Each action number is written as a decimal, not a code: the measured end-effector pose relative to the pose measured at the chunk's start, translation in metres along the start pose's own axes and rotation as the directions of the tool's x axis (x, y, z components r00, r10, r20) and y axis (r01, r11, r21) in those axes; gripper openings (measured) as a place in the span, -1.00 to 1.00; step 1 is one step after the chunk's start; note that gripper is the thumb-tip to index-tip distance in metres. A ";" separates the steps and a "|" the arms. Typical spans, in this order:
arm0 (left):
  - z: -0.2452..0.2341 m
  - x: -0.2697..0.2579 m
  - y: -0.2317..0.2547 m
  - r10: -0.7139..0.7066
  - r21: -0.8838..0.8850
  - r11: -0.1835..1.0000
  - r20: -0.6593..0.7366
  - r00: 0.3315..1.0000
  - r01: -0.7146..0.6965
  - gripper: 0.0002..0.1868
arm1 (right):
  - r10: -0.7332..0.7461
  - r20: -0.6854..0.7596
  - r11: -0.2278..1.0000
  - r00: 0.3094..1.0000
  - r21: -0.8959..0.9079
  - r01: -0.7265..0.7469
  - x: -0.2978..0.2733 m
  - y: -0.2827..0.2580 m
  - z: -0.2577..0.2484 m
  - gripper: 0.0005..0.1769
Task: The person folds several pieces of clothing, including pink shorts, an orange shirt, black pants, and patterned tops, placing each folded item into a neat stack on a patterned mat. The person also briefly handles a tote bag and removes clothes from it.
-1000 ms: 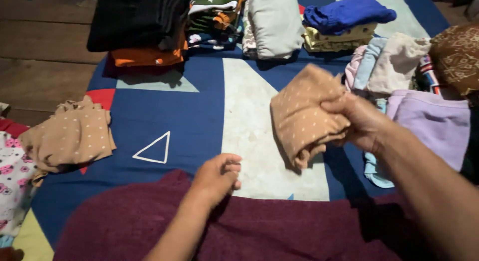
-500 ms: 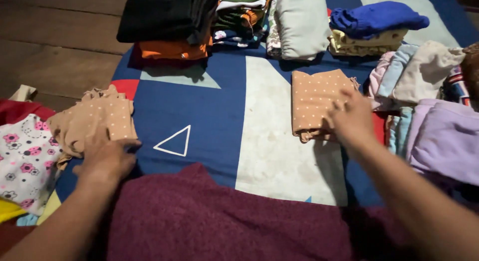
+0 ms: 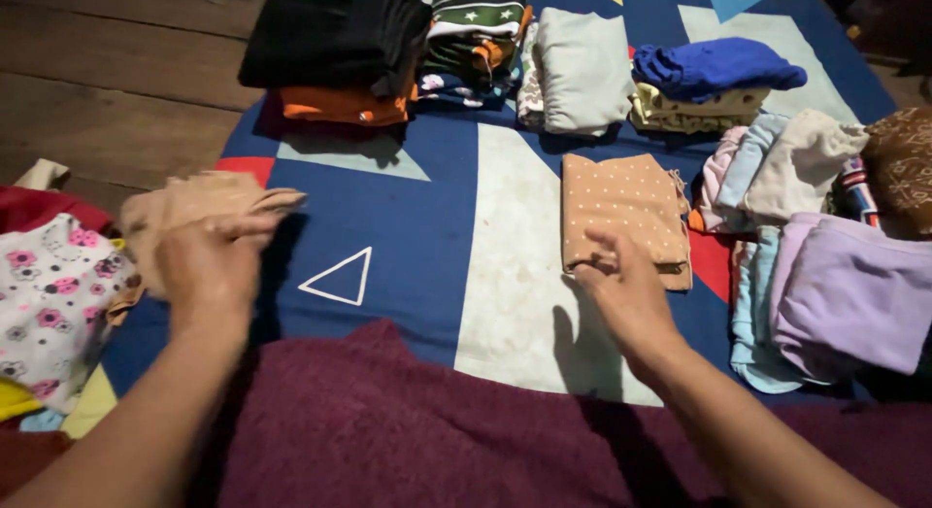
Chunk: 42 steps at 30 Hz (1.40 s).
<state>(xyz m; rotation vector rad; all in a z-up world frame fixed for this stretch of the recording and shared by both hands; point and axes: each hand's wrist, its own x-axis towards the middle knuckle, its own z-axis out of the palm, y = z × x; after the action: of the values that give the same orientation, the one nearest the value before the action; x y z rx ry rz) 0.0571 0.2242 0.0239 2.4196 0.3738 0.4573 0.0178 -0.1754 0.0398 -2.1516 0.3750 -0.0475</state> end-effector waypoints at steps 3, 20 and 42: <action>0.001 -0.015 0.051 0.230 -0.286 0.933 0.013 0.973 -0.216 -0.92 | 0.221 0.250 0.908 0.943 0.301 -0.292 -0.013 -0.012 0.012 -0.42; 0.003 -0.162 0.177 -0.135 -0.563 0.320 0.769 0.624 0.762 -0.31 | -0.181 0.350 0.602 0.919 0.779 -0.178 -0.079 -0.059 -0.029 0.09; 0.012 -0.171 0.136 -0.311 -0.836 0.367 0.303 0.901 0.408 -0.50 | -0.023 -0.014 0.585 1.000 0.811 0.025 -0.082 -0.049 -0.081 -0.46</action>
<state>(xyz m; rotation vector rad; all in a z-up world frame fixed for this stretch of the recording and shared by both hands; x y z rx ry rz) -0.0709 0.0507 0.0628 1.2315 0.4587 0.2262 -0.0621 -0.1910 0.1344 -1.2204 0.2469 -0.2006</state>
